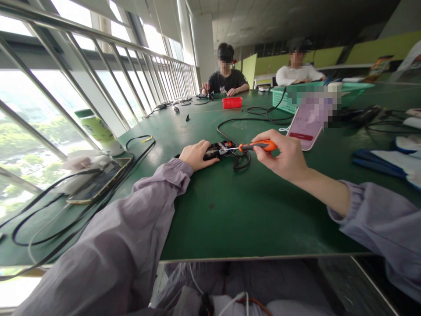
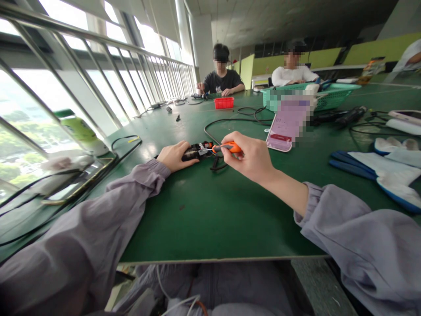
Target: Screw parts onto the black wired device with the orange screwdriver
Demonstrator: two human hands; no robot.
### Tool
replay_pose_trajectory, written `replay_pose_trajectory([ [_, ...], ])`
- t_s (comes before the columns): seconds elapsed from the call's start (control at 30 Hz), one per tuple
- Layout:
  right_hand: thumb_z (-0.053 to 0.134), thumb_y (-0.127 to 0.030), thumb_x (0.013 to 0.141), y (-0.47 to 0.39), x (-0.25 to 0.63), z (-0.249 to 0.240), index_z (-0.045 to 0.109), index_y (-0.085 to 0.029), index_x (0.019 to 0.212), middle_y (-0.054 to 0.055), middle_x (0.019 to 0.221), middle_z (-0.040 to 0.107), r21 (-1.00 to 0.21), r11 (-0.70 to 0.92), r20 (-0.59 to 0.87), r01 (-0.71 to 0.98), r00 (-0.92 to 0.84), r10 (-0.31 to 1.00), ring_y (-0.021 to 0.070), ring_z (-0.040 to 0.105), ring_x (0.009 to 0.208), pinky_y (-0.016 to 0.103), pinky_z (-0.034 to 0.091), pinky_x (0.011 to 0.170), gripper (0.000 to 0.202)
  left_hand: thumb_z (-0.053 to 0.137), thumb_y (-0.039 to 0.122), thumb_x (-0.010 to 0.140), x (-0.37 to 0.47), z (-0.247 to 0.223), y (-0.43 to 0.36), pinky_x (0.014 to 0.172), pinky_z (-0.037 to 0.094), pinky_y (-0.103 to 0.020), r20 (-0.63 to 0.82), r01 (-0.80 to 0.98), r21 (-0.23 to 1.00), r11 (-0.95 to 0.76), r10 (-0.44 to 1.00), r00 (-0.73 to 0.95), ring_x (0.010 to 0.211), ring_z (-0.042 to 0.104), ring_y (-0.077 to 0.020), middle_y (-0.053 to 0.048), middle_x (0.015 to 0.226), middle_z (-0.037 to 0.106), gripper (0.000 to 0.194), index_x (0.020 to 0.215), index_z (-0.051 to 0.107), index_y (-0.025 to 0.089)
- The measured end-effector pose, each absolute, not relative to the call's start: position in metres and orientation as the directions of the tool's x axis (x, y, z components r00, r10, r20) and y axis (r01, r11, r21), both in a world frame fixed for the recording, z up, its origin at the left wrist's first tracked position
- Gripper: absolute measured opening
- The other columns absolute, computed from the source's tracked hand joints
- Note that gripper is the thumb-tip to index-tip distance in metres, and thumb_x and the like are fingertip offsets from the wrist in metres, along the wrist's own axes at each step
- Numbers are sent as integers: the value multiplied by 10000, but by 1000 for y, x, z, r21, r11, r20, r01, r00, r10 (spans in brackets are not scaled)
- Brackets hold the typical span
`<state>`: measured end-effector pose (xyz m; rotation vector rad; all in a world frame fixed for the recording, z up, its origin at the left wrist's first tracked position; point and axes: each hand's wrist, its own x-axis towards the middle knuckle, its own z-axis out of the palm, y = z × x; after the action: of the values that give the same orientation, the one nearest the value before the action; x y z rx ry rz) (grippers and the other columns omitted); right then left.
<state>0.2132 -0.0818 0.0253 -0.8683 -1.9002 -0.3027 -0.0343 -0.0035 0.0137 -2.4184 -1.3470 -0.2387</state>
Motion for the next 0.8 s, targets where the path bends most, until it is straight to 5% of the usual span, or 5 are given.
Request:
replay_pose_trajectory([
  [0.8, 546, -229, 784, -82, 213, 25, 574, -204, 818, -20, 592, 612, -140, 726, 881, 673, -249, 402, 123, 581, 544, 224, 427, 503, 51, 441, 615, 799, -33, 13, -5, 628, 399, -291, 337, 847, -227, -480, 777, 531, 821, 607, -222, -59, 949, 590, 467, 986, 507, 192],
])
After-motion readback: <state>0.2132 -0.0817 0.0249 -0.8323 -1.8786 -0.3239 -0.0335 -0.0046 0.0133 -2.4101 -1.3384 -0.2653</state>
